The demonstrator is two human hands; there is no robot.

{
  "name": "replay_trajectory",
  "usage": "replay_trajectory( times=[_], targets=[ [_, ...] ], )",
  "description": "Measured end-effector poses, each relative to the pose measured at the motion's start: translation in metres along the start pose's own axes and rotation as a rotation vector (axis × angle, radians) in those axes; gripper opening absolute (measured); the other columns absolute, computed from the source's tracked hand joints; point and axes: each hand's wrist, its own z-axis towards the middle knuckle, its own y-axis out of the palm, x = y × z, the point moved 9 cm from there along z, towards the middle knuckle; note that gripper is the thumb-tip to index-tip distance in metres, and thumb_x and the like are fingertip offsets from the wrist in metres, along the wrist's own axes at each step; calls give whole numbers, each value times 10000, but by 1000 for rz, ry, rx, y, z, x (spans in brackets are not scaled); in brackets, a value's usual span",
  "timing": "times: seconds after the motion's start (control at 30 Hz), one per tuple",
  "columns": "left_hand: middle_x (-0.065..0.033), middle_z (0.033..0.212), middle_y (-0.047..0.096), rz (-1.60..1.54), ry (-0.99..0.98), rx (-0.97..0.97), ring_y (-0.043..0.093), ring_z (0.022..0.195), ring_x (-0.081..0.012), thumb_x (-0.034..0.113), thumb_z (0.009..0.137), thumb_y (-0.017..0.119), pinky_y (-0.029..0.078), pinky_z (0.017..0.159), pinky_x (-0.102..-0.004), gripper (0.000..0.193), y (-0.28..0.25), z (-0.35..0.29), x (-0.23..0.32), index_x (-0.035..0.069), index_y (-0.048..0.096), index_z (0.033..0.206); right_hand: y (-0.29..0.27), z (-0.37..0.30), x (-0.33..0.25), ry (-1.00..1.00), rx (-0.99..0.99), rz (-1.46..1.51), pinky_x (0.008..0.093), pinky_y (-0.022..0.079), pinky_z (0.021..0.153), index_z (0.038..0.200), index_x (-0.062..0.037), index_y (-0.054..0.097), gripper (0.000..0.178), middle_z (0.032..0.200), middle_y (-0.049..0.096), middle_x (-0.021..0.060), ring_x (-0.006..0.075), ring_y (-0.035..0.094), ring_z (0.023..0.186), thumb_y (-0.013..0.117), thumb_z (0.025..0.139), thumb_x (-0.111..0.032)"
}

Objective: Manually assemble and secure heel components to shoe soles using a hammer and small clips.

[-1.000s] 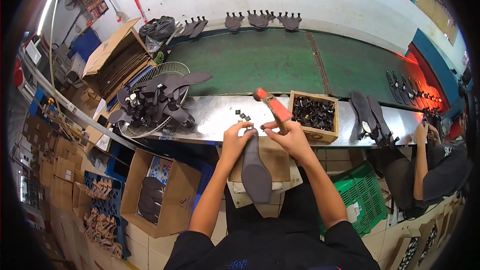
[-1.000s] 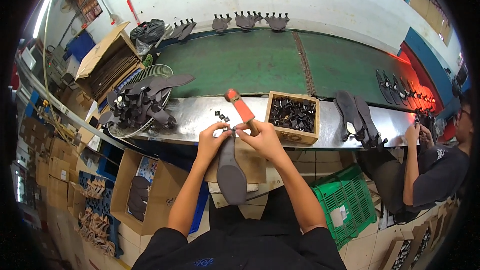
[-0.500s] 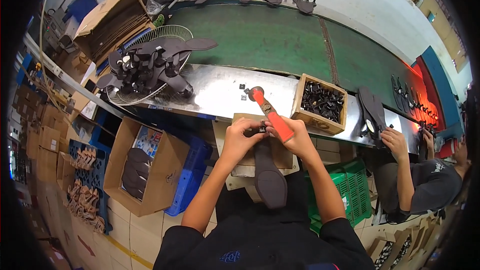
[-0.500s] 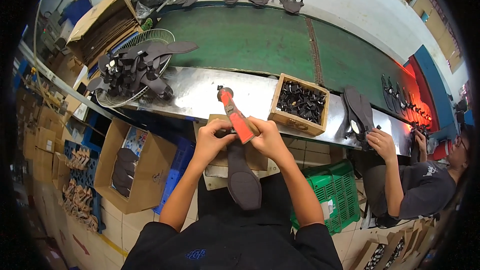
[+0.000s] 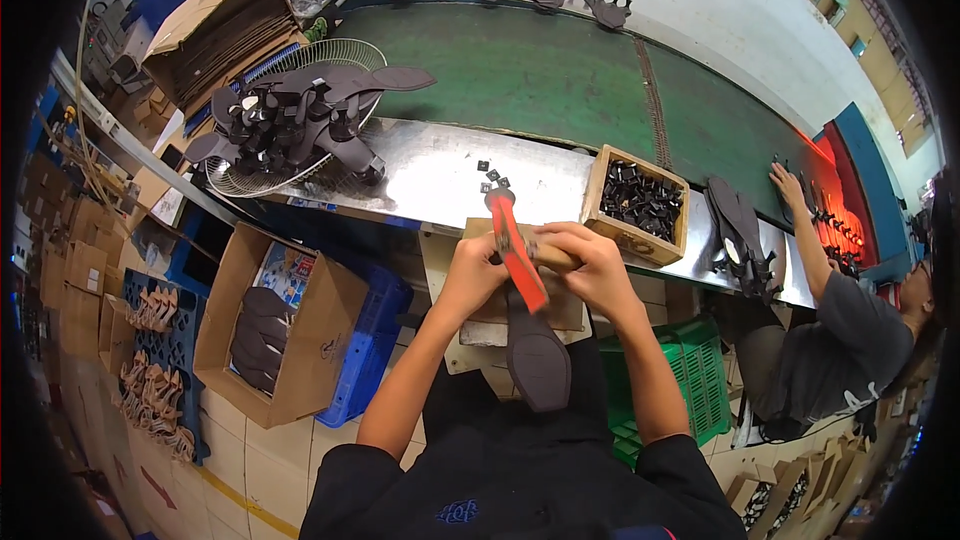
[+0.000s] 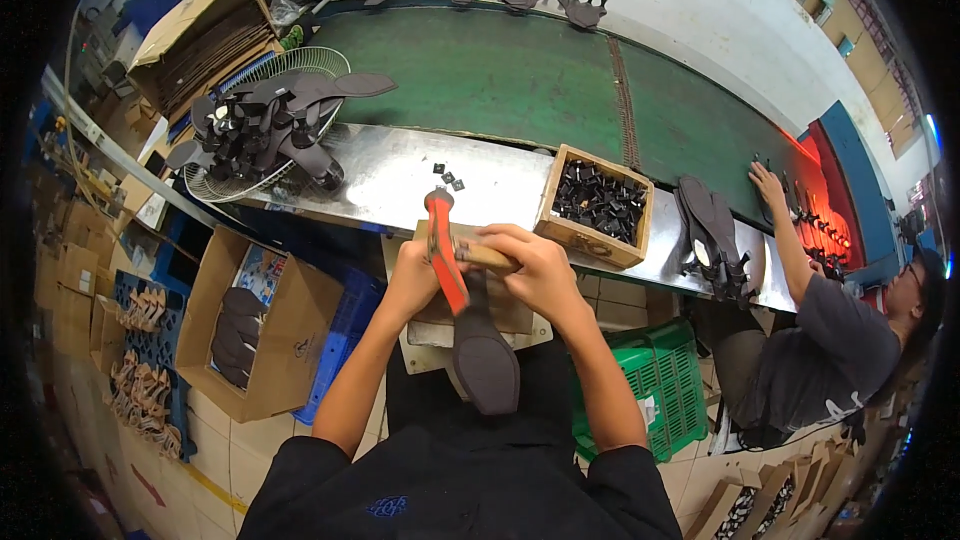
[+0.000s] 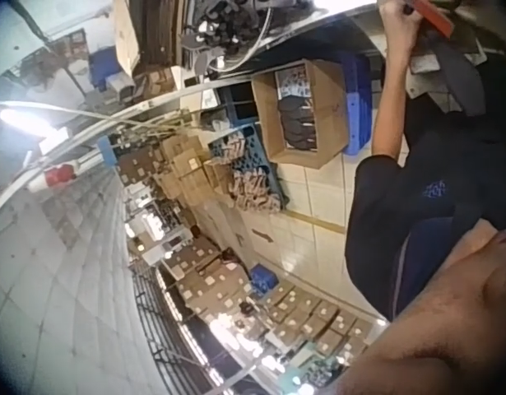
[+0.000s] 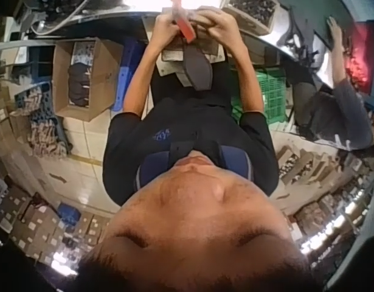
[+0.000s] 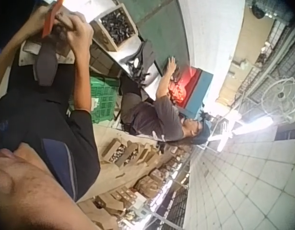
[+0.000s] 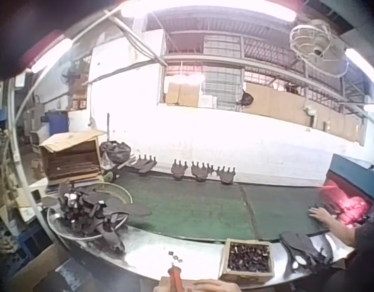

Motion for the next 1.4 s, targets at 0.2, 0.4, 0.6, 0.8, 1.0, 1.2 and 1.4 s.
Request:
replay_trajectory(
  times=[0.2, 0.4, 0.6, 0.8, 1.0, 1.2, 1.4],
  targets=[
    [-103, 977, 749, -79, 5, -33, 658, 844, -101, 97, 813, 778, 531, 765, -279, 257, 2, 0, -13, -4, 751, 1049, -17, -51, -27, 504, 178, 483, 244, 472, 606, 1474, -30, 451, 539, 912, 648, 72, 90, 593, 684, 556, 951, 51],
    [-65, 981, 747, -148, -43, -94, 660, 845, -101, 5, 825, 719, 531, 755, -249, 260, 9, 3, -23, -35, 731, 1082, -35, -62, -77, 127, 214, 49, 327, 505, 686, 1480, -12, 436, 588, 923, 605, 179, 280, 587, 723, 621, 924, 35],
    [-133, 1194, 713, 179, 82, -59, 672, 1080, -256, 160, 801, 804, 494, 952, -340, 861, 1, -7, -10, 50, 360, 1531, -54, -59, -104, 141, 144, -6, 373, 511, 686, 1437, 2, 484, 576, 860, 569, 164, 318, 583, 706, 649, 888, 63],
    [-43, 1403, 605, 513, 80, -148, 344, 1471, -279, 437, 828, 758, 23, 1210, -572, 1220, 8, -9, -16, -19, -105, 1559, -3, -74, -57, 205, 47, -81, 419, 517, 666, 1356, 37, 558, 532, 893, 617, 186, 347, 635, 743, 643, 839, 129],
    [49, 1400, 604, 540, 49, -94, 366, 1457, -242, 432, 805, 755, -66, 1189, -629, 989, -3, -16, -9, 66, 242, 1568, -78, -85, -120, 55, 388, -48, 382, 524, 690, 1433, 81, 447, 587, 934, 645, 187, 293, 631, 765, 621, 873, 117],
    [-25, 1123, 722, 703, 295, 55, 570, 1282, -278, 279, 868, 717, 79, 1176, -652, 317, 3, -29, 9, 54, 717, 1092, -37, -64, -82, 221, 86, 27, 343, 482, 652, 1456, 34, 453, 572, 774, 532, 139, 269, 550, 659, 609, 907, 70],
    [-122, 793, 656, -32, 136, -303, 651, 710, -251, 184, 923, 681, 480, 634, -316, 223, 21, -103, 90, -18, 729, 1005, -32, -60, -58, 73, 107, -164, 352, 514, 610, 1450, -11, 483, 571, 871, 614, 141, 260, 614, 674, 637, 900, 24]
  ],
)
